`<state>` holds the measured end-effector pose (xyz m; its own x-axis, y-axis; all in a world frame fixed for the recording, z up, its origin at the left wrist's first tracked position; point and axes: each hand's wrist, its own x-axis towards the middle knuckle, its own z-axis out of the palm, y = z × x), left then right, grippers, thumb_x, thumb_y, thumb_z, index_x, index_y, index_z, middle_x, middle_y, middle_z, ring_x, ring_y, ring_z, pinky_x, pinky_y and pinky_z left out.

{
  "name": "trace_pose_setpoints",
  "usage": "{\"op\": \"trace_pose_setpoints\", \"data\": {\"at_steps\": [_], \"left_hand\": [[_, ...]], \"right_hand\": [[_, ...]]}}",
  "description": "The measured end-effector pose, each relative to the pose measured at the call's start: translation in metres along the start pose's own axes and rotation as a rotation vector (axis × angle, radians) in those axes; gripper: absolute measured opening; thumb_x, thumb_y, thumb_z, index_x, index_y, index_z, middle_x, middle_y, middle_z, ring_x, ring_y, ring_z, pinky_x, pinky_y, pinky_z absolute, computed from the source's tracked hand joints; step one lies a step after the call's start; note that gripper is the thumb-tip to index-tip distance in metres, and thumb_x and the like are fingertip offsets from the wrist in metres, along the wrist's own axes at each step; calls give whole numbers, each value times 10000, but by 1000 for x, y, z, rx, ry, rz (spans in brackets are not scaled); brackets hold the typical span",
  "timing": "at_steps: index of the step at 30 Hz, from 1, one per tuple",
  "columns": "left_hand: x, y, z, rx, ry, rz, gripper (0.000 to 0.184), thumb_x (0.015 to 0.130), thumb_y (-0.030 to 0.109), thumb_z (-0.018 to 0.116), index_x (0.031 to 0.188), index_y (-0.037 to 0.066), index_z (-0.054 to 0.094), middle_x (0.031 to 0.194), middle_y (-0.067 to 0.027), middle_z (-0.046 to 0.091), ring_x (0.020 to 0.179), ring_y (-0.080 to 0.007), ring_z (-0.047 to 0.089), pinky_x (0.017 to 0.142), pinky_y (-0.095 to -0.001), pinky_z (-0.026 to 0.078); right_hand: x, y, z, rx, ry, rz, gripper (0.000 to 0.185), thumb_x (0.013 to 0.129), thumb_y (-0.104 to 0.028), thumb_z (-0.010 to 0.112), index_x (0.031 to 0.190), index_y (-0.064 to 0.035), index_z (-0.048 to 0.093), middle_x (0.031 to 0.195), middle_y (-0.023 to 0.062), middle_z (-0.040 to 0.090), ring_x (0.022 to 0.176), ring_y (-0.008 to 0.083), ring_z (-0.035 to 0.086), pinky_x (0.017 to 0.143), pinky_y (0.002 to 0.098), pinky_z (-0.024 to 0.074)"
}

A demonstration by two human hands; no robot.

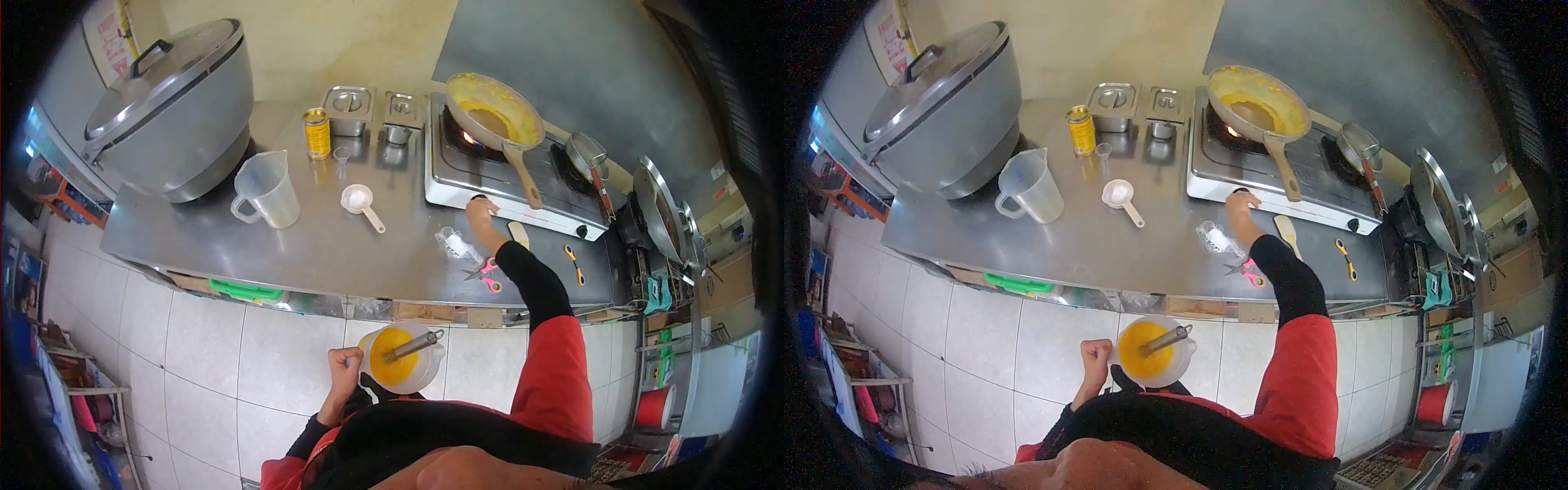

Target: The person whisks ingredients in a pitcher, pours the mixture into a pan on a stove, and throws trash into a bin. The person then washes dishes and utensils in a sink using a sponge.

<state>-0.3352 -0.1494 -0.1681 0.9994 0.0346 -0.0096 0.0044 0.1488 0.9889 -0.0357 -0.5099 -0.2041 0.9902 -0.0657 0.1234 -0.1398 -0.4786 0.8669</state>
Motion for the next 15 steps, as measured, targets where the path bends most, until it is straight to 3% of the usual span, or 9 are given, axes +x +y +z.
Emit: {"op": "trace_pose_setpoints", "data": {"at_steps": [1,3,4,5,6,7,14,15], "left_hand": [[-4,-2,-8,25,1,-5,184,677,48,466,520,-39,423,452,8,339,450,-43,322,405,-213,246],[-15,-2,-21,62,-12,-28,188,679,46,468,514,-31,422,449,18,331,446,-42,315,405,-213,245],[-21,-1,-26,61,-9,-58,188,679,46,468,514,-31,422,449,18,331,446,-42,315,405,-213,245],[-25,-1,-30,58,11,-51,190,680,47,470,513,-30,420,450,20,330,446,-43,314,407,-213,246],[-28,-1,-33,53,32,-35,193,682,47,472,513,-28,418,451,22,328,447,-43,313,408,-213,247],[-32,-1,-38,53,20,-46,198,686,48,475,511,-29,428,452,23,348,450,-43,324,410,-214,254],[-62,-3,-61,120,41,-119,209,696,50,477,512,-33,421,462,6,383,461,-51,343,421,-215,263],[-65,-4,-64,91,51,-109,206,697,48,474,513,-30,422,463,4,382,457,-54,342,420,-216,264]], "right_hand": [[4,5,-4,109,-125,-85,259,655,-111,487,816,75,569,822,222,564,639,388,566,368,447,429],[8,28,-10,632,-250,-84,224,660,-110,513,828,12,597,853,155,587,708,346,575,423,483,436],[8,28,7,761,-212,-34,177,685,-125,521,815,-48,614,841,94,601,767,292,579,520,477,454],[-4,42,0,617,-38,-120,180,718,-200,514,769,-60,615,812,102,599,752,250,586,589,409,469],[-18,63,-34,695,-34,-26,242,720,-295,525,729,-67,608,774,94,598,721,239,587,608,328,472],[-23,69,-39,685,-39,8,308,708,-364,535,738,-65,601,761,95,598,695,239,587,601,329,468],[-25,60,-21,684,18,12,455,710,-480,487,778,-38,571,701,139,588,682,250,586,574,348,463],[-26,57,-24,712,-17,120,539,706,-549,456,782,-27,564,712,128,591,675,231,590,584,354,460]]}}
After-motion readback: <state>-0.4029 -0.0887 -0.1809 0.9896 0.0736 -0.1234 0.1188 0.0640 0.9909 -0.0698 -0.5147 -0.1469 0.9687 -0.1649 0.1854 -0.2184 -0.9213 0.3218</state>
